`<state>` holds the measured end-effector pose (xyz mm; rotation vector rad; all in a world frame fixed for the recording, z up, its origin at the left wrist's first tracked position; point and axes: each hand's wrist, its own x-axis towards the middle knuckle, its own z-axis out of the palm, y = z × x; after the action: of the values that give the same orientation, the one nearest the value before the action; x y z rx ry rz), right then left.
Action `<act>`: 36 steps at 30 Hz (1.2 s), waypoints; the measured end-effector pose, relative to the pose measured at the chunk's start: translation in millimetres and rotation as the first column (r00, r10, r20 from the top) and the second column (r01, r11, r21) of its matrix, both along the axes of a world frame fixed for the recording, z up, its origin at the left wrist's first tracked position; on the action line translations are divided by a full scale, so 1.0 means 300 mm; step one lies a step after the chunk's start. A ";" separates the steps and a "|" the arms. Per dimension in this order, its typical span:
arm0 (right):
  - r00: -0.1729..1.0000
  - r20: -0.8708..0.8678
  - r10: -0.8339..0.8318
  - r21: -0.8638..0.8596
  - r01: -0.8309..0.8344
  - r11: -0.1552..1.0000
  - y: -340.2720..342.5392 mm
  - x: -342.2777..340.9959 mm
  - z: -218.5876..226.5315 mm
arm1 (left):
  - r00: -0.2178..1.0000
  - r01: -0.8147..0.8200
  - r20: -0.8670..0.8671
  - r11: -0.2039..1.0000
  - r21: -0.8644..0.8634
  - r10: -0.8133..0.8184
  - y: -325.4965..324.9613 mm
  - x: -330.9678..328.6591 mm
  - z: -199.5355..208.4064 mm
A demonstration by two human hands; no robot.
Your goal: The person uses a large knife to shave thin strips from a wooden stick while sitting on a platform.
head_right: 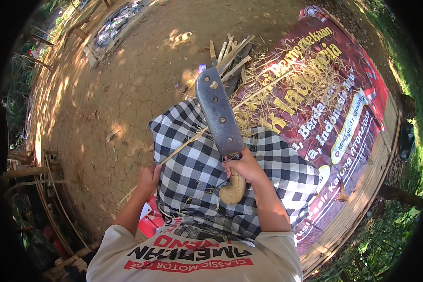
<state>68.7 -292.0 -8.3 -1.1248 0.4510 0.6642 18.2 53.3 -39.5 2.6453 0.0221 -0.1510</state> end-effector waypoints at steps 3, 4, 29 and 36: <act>0.964 0.144 0.224 -0.113 -0.209 0.971 0.034 -0.008 -0.025 | 1.000 0.001 0.007 1.000 -0.022 -0.001 -0.005 0.011 -0.004; 0.952 0.087 0.293 -0.176 -0.275 0.945 0.058 -0.022 -0.030 | 1.000 0.014 -0.001 0.999 -0.036 -0.014 0.004 0.009 -0.007; 0.941 0.028 0.337 0.059 -0.339 0.939 0.084 -0.023 -0.033 | 1.000 -0.023 -0.002 1.000 0.005 0.023 0.000 -0.013 -0.014; 0.931 -0.079 0.356 0.458 -0.284 0.842 0.031 -0.029 -0.028 | 1.000 -0.009 -0.006 0.999 0.041 0.009 0.004 -0.002 0.001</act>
<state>60.1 -282.6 -16.7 -0.7170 0.2268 1.1007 17.7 54.4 -39.3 2.6854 0.0397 -0.1568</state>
